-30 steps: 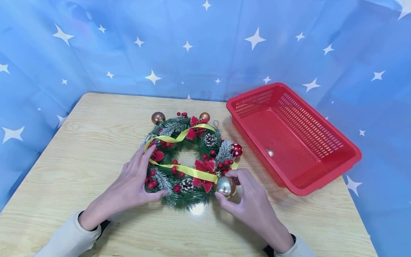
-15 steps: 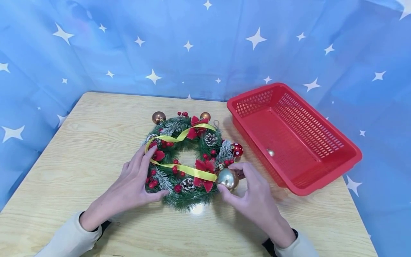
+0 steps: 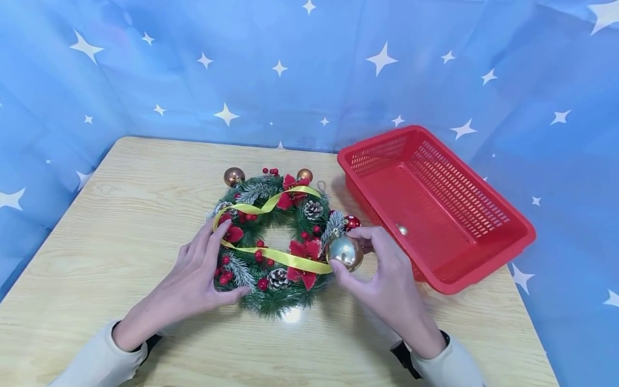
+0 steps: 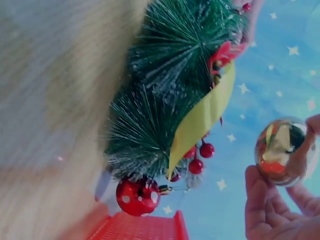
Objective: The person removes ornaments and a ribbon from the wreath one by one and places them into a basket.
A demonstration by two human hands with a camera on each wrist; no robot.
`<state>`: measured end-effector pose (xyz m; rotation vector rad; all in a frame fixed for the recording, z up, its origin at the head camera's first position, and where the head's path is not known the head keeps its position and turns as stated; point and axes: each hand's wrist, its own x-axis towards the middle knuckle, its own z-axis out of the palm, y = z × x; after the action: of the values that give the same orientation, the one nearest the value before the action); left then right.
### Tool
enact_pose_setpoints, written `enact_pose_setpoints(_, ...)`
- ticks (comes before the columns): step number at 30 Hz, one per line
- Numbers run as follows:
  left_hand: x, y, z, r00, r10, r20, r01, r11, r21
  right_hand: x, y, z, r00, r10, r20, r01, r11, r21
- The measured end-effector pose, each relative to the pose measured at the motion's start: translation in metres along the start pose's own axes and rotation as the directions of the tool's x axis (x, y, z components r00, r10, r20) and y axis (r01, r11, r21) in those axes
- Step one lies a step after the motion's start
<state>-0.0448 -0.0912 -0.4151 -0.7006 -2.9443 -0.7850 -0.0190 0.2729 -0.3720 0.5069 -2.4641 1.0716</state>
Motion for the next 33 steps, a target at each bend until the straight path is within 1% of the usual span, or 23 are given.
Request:
enact_pose_setpoints(5, -0.001, -0.001, -0.001, 1.0, 0.006, -0.002, -0.006, 1.0, -0.003, 0.008, 0.001, -0.005, 1.0, 0.007, -0.028, -0.008, 1.0, -0.013)
enact_pose_setpoints(11, 0.001, 0.0, -0.001, 1.0, 0.013, -0.008, -0.013, 1.0, -0.004, 0.016, 0.003, -0.016, 0.997, 0.033, -0.063, -0.035, 0.999, -0.035)
enact_pose_setpoints(13, 0.001, 0.0, -0.001, 1.0, 0.01, -0.006, -0.01, 1.0, -0.008, 0.018, 0.004, -0.02, 0.996, 0.054, -0.068, -0.055, 0.998, -0.018)
enact_pose_setpoints(18, -0.001, -0.001, -0.002, 1.0, 0.002, 0.005, -0.002, 1.0, -0.03, 0.022, 0.008, -0.027, 0.989, 0.12, -0.086, -0.115, 0.991, 0.063)
enact_pose_setpoints(21, -0.002, -0.001, -0.003, 1.0, 0.008, 0.008, -0.007, 0.999, -0.031, 0.022, 0.012, -0.031, 0.983, 0.158, -0.094, -0.151, 0.986, 0.077)
enact_pose_setpoints(28, -0.002, -0.001, -0.002, 1.0, 0.01, 0.002, -0.009, 1.0, -0.027, 0.024, 0.024, -0.042, 0.969, 0.22, -0.117, -0.216, 0.975, 0.042)
enact_pose_setpoints(33, -0.003, -0.001, -0.002, 1.0, 0.004, -0.001, -0.004, 1.0, -0.016, 0.03, 0.034, -0.05, 0.959, 0.253, -0.129, -0.255, 0.967, 0.002)
